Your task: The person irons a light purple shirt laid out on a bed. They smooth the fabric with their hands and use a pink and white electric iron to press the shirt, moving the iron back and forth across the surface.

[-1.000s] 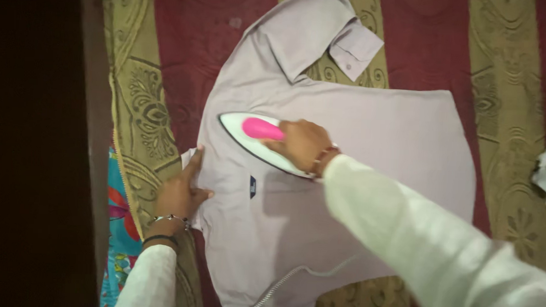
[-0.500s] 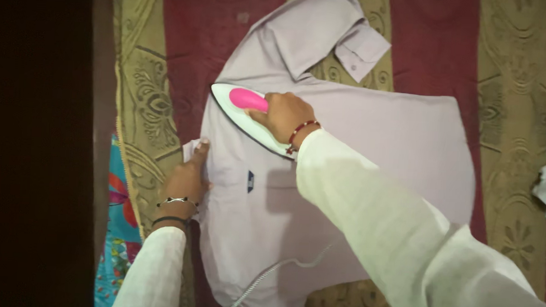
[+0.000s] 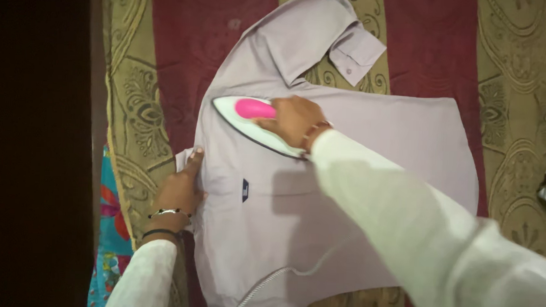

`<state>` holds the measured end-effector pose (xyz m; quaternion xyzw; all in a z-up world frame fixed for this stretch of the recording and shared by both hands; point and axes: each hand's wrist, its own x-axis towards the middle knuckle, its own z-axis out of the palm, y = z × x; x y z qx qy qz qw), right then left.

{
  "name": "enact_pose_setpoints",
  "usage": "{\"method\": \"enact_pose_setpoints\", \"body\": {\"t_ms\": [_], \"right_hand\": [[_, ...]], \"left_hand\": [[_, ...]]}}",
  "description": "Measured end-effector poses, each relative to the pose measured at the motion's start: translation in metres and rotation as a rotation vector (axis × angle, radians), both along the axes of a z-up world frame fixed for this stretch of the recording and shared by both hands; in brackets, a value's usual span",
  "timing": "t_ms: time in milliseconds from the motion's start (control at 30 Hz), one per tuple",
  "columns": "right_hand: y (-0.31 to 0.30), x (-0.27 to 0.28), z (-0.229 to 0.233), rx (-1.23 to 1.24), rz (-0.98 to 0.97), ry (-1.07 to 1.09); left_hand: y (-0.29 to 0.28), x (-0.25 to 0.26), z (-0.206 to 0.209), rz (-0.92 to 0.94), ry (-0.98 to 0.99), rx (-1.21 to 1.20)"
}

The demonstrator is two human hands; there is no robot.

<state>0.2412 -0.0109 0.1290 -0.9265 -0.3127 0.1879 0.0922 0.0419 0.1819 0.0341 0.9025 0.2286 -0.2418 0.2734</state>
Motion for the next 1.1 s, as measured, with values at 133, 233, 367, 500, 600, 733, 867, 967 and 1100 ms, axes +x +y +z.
{"method": "enact_pose_setpoints", "body": {"t_ms": [133, 233, 367, 500, 600, 733, 867, 967, 1100], "right_hand": [[0.002, 0.006, -0.002, -0.059, -0.011, 0.038], [-0.038, 0.008, -0.002, -0.075, -0.016, 0.037], [-0.098, 0.014, 0.013, -0.199, -0.049, 0.057], [-0.094, 0.015, 0.006, -0.123, -0.006, -0.006], [-0.059, 0.024, -0.008, -0.184, -0.02, 0.011], [-0.027, 0.03, -0.016, -0.053, -0.001, -0.012], [-0.061, 0.035, -0.013, -0.032, 0.023, -0.018], [-0.101, 0.043, 0.0, -0.156, -0.013, 0.005], [-0.114, 0.046, 0.006, -0.202, 0.005, 0.014]], "left_hand": [[0.004, -0.006, -0.012, -0.06, -0.112, 0.028], [0.004, -0.004, -0.013, -0.078, -0.078, 0.059], [0.004, -0.007, -0.008, -0.067, -0.063, 0.055], [0.004, -0.005, -0.012, -0.049, -0.102, 0.006], [0.005, -0.007, -0.017, -0.027, -0.093, 0.001], [0.002, -0.007, -0.021, -0.043, -0.097, 0.067], [0.001, -0.008, -0.023, -0.052, -0.175, 0.054], [0.002, -0.007, -0.019, -0.049, -0.098, 0.063], [0.002, -0.002, -0.012, -0.063, -0.04, 0.115]]}}
